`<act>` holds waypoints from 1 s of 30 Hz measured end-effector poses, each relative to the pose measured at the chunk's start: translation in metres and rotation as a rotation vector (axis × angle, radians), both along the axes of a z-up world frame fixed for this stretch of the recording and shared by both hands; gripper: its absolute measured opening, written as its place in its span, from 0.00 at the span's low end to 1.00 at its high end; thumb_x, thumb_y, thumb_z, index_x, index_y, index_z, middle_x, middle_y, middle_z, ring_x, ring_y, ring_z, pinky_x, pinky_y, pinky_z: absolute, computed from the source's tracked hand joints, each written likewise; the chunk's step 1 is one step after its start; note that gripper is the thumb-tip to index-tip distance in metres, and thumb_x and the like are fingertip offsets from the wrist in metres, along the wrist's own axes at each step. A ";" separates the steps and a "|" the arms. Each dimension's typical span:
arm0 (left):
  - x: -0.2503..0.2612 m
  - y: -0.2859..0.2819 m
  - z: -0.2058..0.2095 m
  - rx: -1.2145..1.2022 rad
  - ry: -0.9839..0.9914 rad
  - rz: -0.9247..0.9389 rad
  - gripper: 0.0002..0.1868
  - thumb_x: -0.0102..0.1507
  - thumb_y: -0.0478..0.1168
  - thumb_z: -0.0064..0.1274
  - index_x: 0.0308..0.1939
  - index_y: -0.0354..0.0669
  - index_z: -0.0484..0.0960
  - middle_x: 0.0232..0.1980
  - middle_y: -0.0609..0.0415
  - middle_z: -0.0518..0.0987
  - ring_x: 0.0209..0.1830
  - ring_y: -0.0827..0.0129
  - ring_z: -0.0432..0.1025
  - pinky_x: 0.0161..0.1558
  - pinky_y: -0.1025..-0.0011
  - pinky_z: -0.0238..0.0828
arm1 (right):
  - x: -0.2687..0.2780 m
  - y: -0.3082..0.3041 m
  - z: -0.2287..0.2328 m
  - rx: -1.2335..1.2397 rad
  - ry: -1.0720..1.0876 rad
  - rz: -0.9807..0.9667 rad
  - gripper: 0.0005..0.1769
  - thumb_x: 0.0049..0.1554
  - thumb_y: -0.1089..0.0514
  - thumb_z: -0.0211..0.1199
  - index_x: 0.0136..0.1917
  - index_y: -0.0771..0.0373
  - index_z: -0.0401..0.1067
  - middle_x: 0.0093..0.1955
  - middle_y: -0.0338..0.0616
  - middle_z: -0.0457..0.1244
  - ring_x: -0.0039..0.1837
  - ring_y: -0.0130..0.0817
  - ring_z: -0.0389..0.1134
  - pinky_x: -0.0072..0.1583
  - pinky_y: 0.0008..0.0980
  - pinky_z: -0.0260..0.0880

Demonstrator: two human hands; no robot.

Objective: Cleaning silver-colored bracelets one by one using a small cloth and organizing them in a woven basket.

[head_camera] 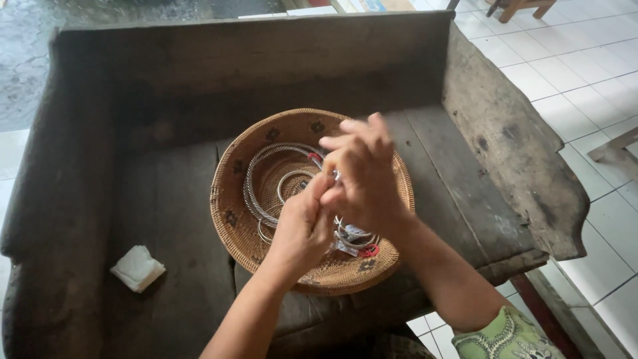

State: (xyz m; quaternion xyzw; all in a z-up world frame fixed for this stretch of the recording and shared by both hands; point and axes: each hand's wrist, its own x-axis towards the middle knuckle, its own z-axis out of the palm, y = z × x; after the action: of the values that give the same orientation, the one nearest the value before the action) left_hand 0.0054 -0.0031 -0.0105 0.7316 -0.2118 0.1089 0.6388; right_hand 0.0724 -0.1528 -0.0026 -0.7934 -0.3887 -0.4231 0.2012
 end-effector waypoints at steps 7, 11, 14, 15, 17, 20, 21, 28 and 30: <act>-0.010 -0.007 0.015 0.028 0.036 -0.012 0.06 0.69 0.36 0.43 0.41 0.44 0.76 0.23 0.46 0.76 0.22 0.58 0.72 0.25 0.60 0.70 | 0.048 -0.044 -0.015 0.314 0.528 0.092 0.39 0.66 0.27 0.20 0.40 0.55 0.61 0.48 0.46 0.67 0.69 0.47 0.61 0.75 0.46 0.43; -0.009 -0.006 0.011 -0.067 0.048 -0.059 0.08 0.70 0.34 0.41 0.42 0.41 0.77 0.24 0.49 0.77 0.18 0.65 0.74 0.22 0.69 0.72 | 0.023 -0.016 0.003 0.236 0.166 0.099 0.36 0.66 0.28 0.27 0.44 0.56 0.65 0.45 0.44 0.66 0.64 0.47 0.64 0.76 0.44 0.43; -0.004 -0.001 0.003 -0.028 0.024 -0.031 0.08 0.70 0.34 0.41 0.43 0.41 0.77 0.24 0.46 0.79 0.19 0.60 0.75 0.22 0.63 0.72 | 0.001 -0.002 0.009 0.098 0.025 0.026 0.39 0.61 0.21 0.28 0.44 0.53 0.64 0.50 0.39 0.65 0.67 0.45 0.61 0.77 0.49 0.39; -0.001 0.001 0.000 0.006 0.011 -0.009 0.08 0.69 0.33 0.41 0.44 0.41 0.77 0.25 0.45 0.80 0.20 0.55 0.76 0.23 0.60 0.71 | -0.001 -0.002 0.003 0.015 0.029 -0.020 0.39 0.60 0.19 0.27 0.43 0.51 0.64 0.56 0.39 0.63 0.71 0.45 0.57 0.77 0.55 0.39; -0.006 -0.006 0.003 0.030 0.010 -0.014 0.07 0.69 0.33 0.42 0.43 0.42 0.77 0.25 0.42 0.79 0.22 0.55 0.76 0.24 0.59 0.70 | 0.015 -0.019 0.006 0.103 0.111 -0.059 0.39 0.62 0.22 0.23 0.42 0.51 0.64 0.51 0.36 0.64 0.69 0.39 0.60 0.77 0.47 0.40; -0.011 -0.007 0.014 0.000 0.038 -0.042 0.07 0.69 0.33 0.41 0.42 0.42 0.77 0.24 0.45 0.76 0.21 0.60 0.73 0.24 0.63 0.69 | 0.046 -0.046 -0.017 0.306 0.449 0.071 0.38 0.66 0.27 0.20 0.40 0.53 0.61 0.43 0.41 0.63 0.62 0.41 0.66 0.65 0.38 0.51; -0.012 -0.005 0.020 -0.044 0.071 -0.076 0.09 0.69 0.33 0.40 0.41 0.41 0.77 0.21 0.51 0.74 0.19 0.65 0.71 0.23 0.68 0.69 | 0.057 -0.055 -0.029 0.428 0.707 0.235 0.37 0.67 0.29 0.20 0.38 0.54 0.58 0.41 0.50 0.62 0.56 0.49 0.71 0.54 0.37 0.61; -0.013 0.004 0.028 -0.100 0.033 -0.145 0.12 0.68 0.34 0.40 0.41 0.36 0.81 0.21 0.50 0.75 0.20 0.65 0.67 0.25 0.70 0.62 | 0.032 -0.045 0.003 0.444 0.619 0.222 0.39 0.68 0.31 0.18 0.35 0.55 0.59 0.38 0.53 0.65 0.45 0.45 0.68 0.48 0.34 0.60; -0.020 0.002 0.038 -0.071 0.017 -0.127 0.13 0.70 0.36 0.40 0.44 0.35 0.82 0.18 0.52 0.73 0.18 0.68 0.64 0.23 0.73 0.62 | 0.032 -0.049 0.007 0.392 0.549 0.209 0.37 0.68 0.33 0.18 0.34 0.54 0.57 0.37 0.51 0.66 0.46 0.46 0.69 0.48 0.36 0.60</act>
State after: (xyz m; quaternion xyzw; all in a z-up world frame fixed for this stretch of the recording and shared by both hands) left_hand -0.0147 -0.0011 0.0279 0.6945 -0.2482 0.0695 0.6718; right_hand 0.1048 -0.2015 0.0040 -0.7798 -0.3105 -0.2376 0.4890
